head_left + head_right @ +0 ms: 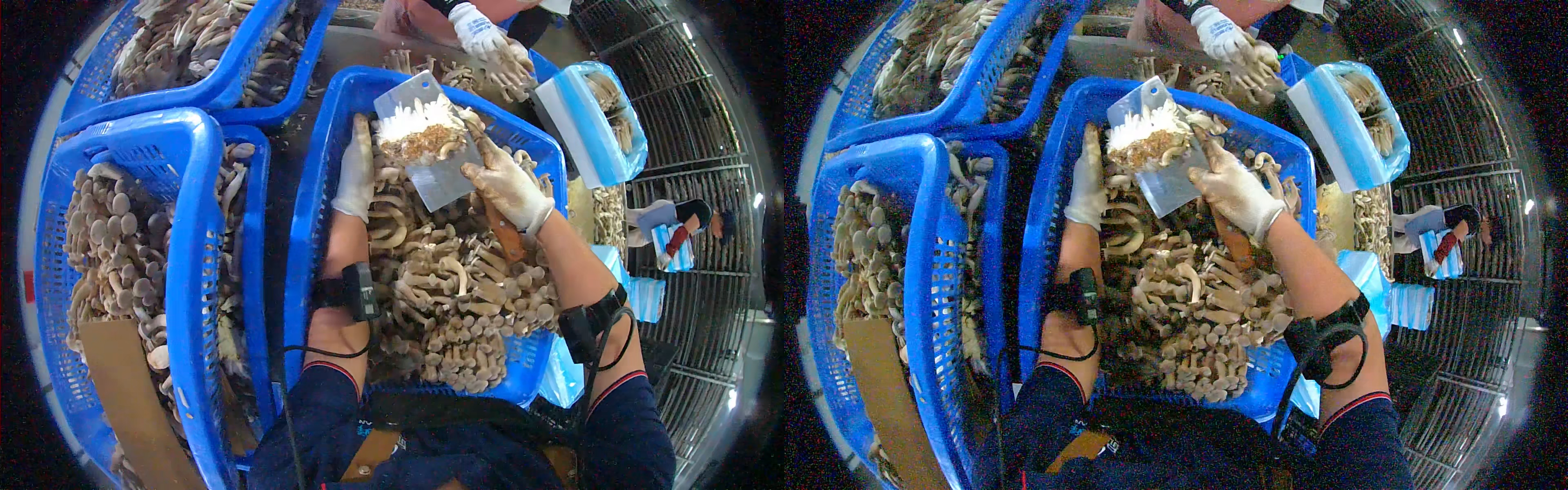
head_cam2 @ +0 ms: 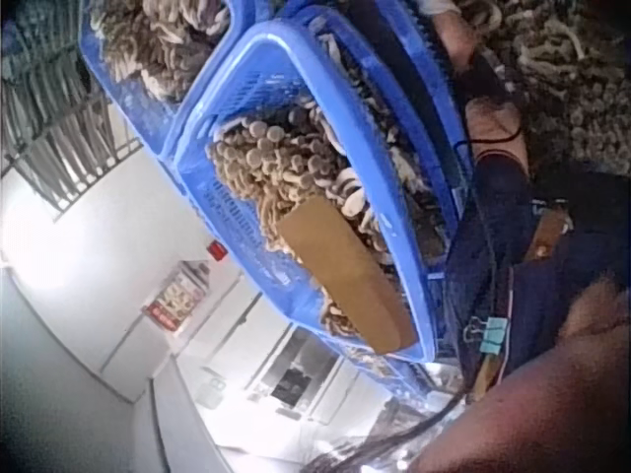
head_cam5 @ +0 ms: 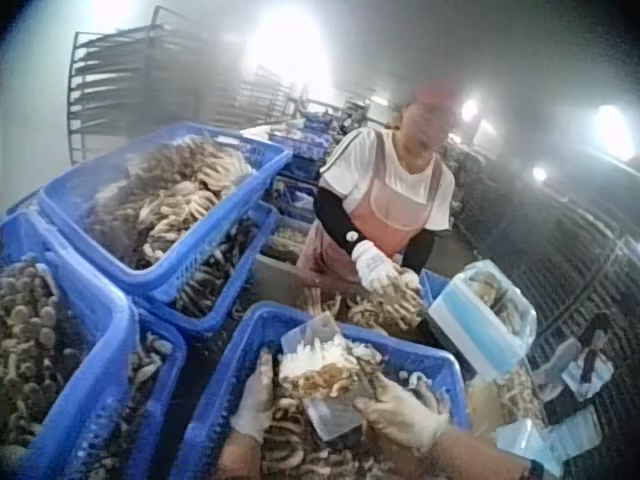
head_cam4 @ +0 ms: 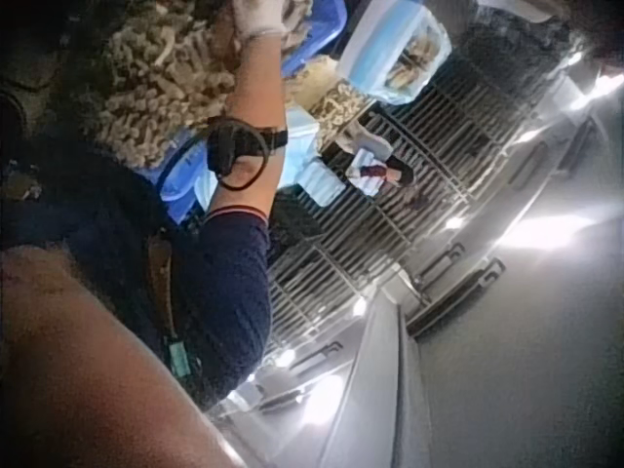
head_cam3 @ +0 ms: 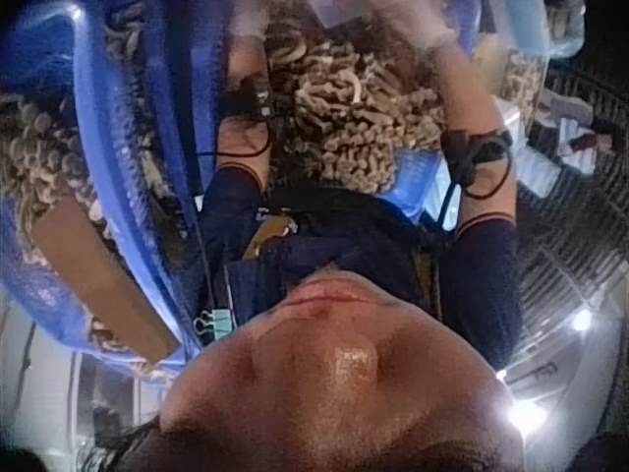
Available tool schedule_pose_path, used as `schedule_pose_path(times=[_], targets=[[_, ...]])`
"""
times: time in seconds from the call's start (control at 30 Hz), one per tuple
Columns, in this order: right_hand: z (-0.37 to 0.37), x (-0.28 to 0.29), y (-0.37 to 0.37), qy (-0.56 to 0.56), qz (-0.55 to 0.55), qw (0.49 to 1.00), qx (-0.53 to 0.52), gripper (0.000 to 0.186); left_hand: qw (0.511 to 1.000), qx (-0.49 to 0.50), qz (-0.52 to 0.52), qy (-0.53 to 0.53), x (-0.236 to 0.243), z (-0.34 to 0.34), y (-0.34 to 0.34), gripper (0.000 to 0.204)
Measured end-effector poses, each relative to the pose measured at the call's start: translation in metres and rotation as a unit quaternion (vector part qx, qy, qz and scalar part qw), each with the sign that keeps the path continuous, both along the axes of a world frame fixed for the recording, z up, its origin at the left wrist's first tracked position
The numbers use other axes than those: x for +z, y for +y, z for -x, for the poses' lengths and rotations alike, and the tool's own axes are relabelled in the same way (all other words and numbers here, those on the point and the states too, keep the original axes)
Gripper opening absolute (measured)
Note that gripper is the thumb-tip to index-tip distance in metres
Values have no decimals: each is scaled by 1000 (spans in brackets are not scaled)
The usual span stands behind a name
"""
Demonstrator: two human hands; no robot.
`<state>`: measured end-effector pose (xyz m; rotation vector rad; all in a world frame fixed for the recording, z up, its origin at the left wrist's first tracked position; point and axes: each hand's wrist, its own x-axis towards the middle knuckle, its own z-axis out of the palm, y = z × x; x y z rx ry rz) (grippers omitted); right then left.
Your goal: Sorting and cleaning mushrooms on a metal table and placing them into blue crates.
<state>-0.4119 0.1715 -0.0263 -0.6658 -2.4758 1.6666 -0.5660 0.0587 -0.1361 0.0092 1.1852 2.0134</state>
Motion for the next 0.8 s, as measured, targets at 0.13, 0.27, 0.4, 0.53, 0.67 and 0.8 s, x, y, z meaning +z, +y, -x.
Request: schedule_pose_path(times=[0.13,0.27,0.4,0.53,0.67,0.8], targets=[[11,-33,-22,-40,-134,990,-4,58,999,3,-17,-29,-8,-16,4,55],[22,-25,-33,-9,-45,998,-33,64,995,71,-18,-68,4,-17,1,55],[16,-33,-21,34,-37,999,-19,68,997,71,-12,-22,-10,-8,0,60],[11,-24,-18,73,80,994,-13,68,986,51,61,148,-10,0,-11,61],[-3,-5,-6,31,154,985,-68,67,982,-3,105,158,55,-13,-24,64],[-6,12,-19,43,99,993,-41,66,809,88,154,561,52,-19,-15,89]])
